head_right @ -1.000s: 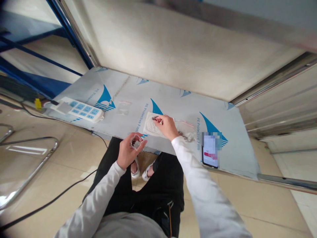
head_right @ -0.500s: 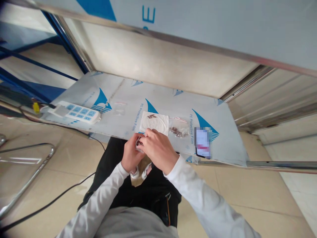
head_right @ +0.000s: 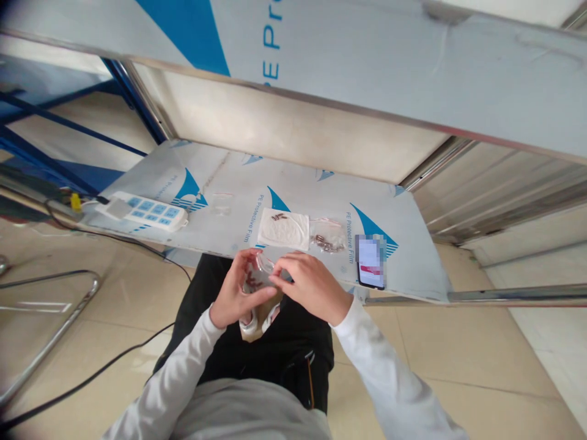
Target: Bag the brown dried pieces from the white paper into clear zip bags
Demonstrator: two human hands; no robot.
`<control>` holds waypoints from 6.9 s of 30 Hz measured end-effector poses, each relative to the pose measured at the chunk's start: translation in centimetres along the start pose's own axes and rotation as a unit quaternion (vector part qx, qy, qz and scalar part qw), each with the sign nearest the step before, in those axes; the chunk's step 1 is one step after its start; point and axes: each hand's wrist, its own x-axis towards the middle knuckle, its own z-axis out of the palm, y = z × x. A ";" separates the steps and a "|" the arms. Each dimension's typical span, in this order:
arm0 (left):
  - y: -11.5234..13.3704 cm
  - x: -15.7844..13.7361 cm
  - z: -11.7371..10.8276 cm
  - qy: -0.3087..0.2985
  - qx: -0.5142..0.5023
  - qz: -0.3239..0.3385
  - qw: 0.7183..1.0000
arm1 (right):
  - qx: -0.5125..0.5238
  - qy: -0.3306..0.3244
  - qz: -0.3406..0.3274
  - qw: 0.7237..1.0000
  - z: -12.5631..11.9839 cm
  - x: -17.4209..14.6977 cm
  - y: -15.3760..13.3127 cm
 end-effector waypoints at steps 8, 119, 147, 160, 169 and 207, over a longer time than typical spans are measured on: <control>1.7 0.0 0.0 0.100 -0.115 -0.090 0.984 | 0.232 0.133 0.103 0.958 0.9 -1.8 0.2; 0.1 0.3 0.4 0.117 0.001 -0.125 0.985 | 0.183 0.358 0.084 0.912 9.8 2.0 0.9; -0.1 -2.2 -2.5 -0.008 -0.018 -0.292 0.956 | 0.304 0.104 0.091 0.943 9.6 -0.7 1.2; 1.8 -2.8 -1.0 -0.017 0.250 -0.184 0.951 | -0.027 0.122 0.095 0.988 8.6 -1.9 -0.4; -0.2 -1.5 -2.0 -0.137 0.337 0.105 0.925 | 0.074 0.073 0.089 0.991 7.5 -1.4 -0.1; -3.2 -1.8 -3.8 0.013 0.269 -0.071 0.961 | -0.171 0.054 0.090 0.980 6.4 17.1 17.4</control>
